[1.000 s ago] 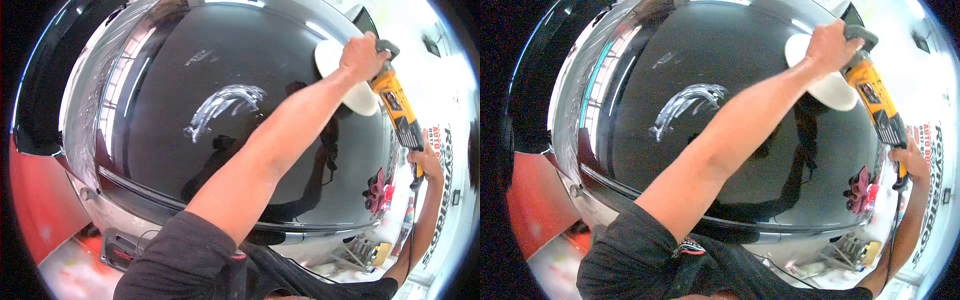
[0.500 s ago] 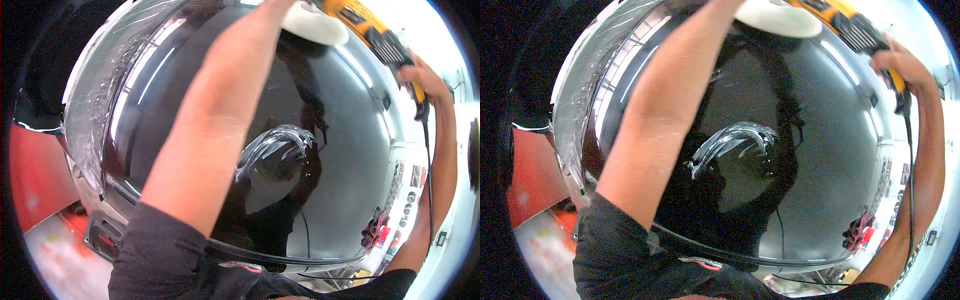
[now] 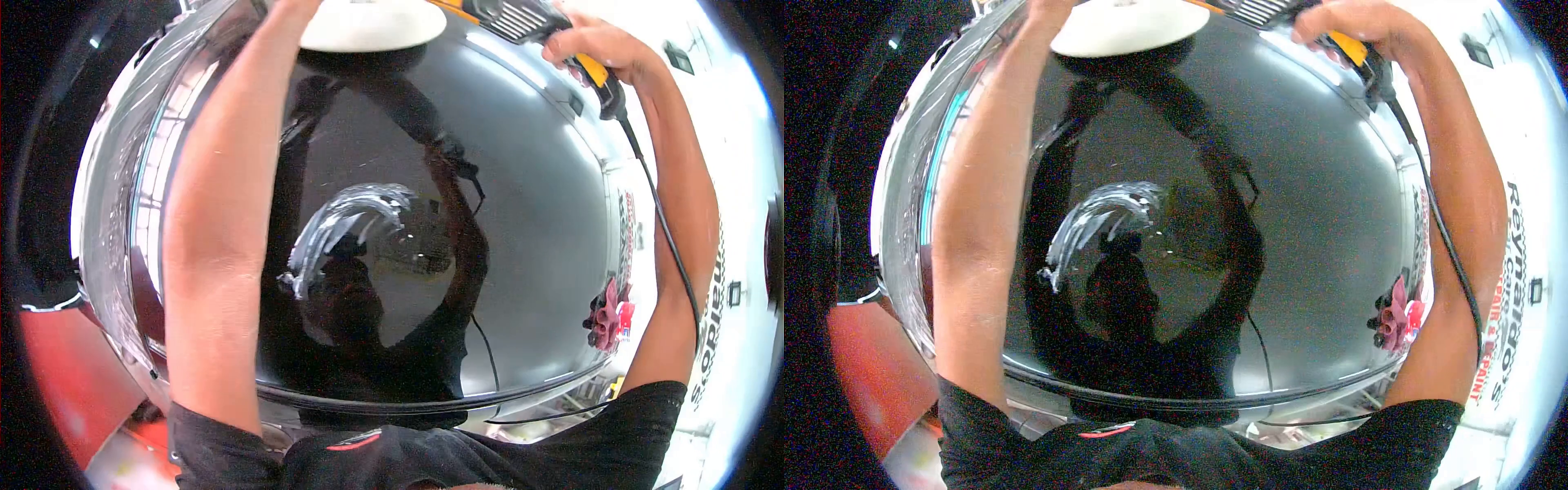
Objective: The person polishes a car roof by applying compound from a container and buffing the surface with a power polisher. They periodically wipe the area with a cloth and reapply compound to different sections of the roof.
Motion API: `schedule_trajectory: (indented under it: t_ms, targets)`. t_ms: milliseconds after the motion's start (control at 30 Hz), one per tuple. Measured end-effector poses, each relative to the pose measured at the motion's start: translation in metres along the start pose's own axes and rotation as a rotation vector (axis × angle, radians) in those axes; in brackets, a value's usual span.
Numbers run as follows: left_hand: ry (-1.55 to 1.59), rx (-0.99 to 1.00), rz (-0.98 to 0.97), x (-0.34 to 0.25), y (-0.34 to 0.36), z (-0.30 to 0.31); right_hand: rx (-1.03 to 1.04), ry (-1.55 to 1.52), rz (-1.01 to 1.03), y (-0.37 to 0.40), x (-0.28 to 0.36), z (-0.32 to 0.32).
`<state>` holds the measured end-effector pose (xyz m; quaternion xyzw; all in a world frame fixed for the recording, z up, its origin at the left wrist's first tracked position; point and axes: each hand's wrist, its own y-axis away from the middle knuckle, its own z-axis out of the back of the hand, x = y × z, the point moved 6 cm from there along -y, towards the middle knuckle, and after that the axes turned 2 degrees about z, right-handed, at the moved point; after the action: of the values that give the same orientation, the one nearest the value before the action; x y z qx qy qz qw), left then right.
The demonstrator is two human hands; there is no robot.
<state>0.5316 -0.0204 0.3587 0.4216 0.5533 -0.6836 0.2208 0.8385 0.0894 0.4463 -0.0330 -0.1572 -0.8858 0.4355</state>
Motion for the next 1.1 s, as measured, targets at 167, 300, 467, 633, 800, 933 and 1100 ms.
schedule_trajectory:
  t_ms: [167, 300, 467, 633, 800, 933, 1100]
  targets:
    - [0.125, 0.188, -0.098, -0.053, 0.055, -0.127, -0.018, -0.303, -0.275, 0.103, -0.086, -0.001]
    - [0.201, 0.355, -0.089, -0.117, 0.119, -0.223, -0.151, -0.429, -0.424, 0.185, -0.182, -0.011]
    - [0.335, 0.526, -0.037, -0.174, 0.202, -0.294, -0.261, -0.54, -0.659, 0.278, -0.249, -0.04]
    - [0.467, 0.546, 0.037, -0.193, 0.231, -0.254, -0.358, -0.546, -0.698, 0.321, -0.235, -0.052]
    - [0.513, 0.422, 0.051, -0.185, 0.224, -0.169, -0.283, -0.398, -0.585, 0.313, -0.184, -0.041]
    - [0.464, 0.321, 0.055, -0.193, 0.22, -0.11, -0.311, -0.345, -0.524, 0.313, -0.139, -0.027]
    - [0.385, 0.048, -0.097, -0.218, 0.226, -0.056, -0.266, -0.385, -0.272, 0.314, -0.106, -0.022]
